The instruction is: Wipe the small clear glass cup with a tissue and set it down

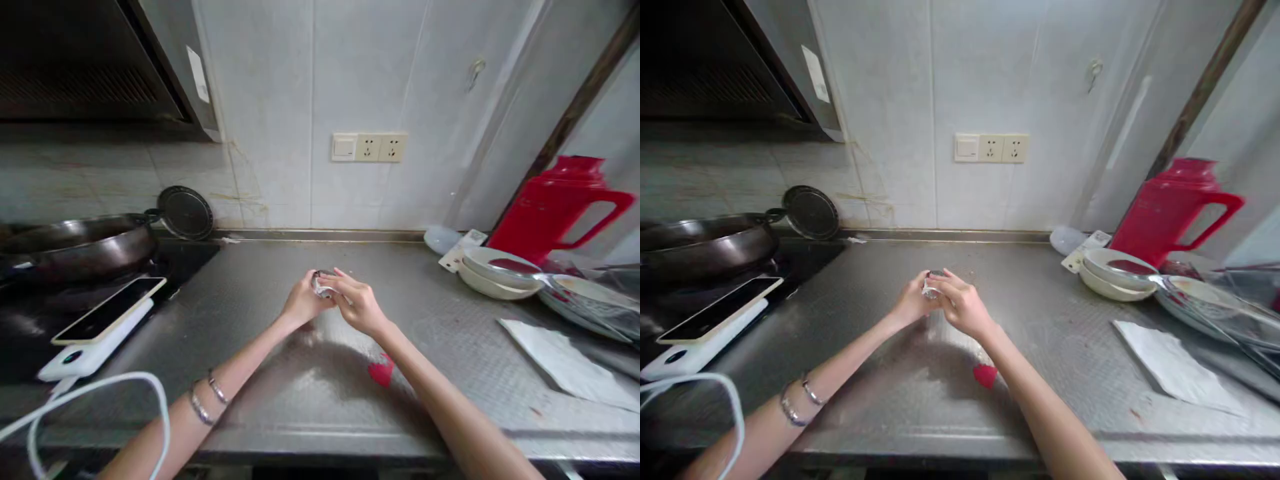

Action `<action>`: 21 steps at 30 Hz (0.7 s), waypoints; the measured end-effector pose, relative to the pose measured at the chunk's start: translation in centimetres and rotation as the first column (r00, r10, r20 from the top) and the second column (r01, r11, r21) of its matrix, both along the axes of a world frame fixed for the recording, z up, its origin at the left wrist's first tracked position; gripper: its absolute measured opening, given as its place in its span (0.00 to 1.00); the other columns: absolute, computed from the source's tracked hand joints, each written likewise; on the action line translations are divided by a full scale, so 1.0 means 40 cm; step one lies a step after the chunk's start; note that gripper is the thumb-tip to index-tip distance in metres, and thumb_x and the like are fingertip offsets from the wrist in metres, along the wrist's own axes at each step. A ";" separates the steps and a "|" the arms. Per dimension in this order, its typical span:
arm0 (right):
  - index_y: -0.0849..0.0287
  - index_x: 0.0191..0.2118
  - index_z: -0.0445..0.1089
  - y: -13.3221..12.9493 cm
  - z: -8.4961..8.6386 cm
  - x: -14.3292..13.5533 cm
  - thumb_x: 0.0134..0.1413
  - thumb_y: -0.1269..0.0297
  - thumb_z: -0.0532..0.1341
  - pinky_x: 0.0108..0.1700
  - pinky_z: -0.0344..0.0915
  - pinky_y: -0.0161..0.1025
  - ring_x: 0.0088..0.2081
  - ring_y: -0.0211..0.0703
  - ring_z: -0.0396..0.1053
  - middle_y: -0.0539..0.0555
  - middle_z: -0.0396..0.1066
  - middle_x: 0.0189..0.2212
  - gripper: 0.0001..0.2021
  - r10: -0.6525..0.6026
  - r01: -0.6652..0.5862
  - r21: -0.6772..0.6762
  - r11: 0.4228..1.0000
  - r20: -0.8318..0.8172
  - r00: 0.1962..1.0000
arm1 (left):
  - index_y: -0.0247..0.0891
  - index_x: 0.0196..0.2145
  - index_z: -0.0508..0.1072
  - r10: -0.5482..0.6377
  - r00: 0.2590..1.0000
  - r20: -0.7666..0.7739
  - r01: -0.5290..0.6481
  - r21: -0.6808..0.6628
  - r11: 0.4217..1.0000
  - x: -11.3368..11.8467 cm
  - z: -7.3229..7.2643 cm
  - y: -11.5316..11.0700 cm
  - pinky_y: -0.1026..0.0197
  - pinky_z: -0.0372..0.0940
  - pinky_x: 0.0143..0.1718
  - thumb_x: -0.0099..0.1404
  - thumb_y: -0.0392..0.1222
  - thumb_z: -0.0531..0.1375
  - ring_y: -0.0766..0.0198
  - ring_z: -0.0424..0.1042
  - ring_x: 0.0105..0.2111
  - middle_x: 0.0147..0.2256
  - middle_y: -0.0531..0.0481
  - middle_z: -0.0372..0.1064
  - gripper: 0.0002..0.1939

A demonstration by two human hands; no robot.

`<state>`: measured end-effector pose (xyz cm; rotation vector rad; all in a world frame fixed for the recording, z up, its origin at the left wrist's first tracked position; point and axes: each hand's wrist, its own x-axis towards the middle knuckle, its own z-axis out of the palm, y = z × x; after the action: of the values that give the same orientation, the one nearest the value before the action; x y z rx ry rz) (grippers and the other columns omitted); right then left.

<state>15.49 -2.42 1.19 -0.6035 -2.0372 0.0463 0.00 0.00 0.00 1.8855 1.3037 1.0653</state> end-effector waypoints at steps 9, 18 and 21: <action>0.52 0.44 0.74 0.012 0.005 0.016 0.60 0.61 0.55 0.55 0.66 0.49 0.47 0.48 0.73 0.50 0.77 0.44 0.12 -0.288 0.180 -0.297 0.938 -0.374 0.882 | 0.36 0.43 0.69 -0.055 0.982 0.182 0.077 -0.116 0.990 0.009 0.000 0.006 0.70 0.61 0.14 0.46 0.49 0.69 0.67 0.67 0.24 0.30 0.51 0.68 0.27; 0.48 0.45 0.74 0.008 -0.016 -0.004 0.59 0.60 0.56 0.59 0.60 0.49 0.51 0.49 0.70 0.49 0.75 0.46 0.12 -0.147 0.021 -0.343 0.939 -0.346 0.926 | 0.36 0.45 0.69 -0.091 0.926 0.367 0.183 -0.226 0.957 0.016 0.033 -0.021 0.67 0.65 0.15 0.48 0.47 0.68 0.70 0.64 0.21 0.26 0.55 0.64 0.28; 0.50 0.41 0.76 -0.004 -0.001 0.001 0.57 0.58 0.57 0.56 0.62 0.50 0.51 0.52 0.70 0.50 0.77 0.42 0.11 -0.135 -0.018 -0.386 0.922 -0.366 0.921 | 0.36 0.45 0.69 -0.063 0.914 0.400 0.176 -0.252 0.952 0.011 0.032 -0.012 0.67 0.66 0.15 0.49 0.48 0.68 0.71 0.64 0.20 0.27 0.54 0.65 0.27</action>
<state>15.52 -2.59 1.14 -0.8272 -1.6275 0.5024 0.45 -0.50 1.27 1.4316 1.0322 1.0576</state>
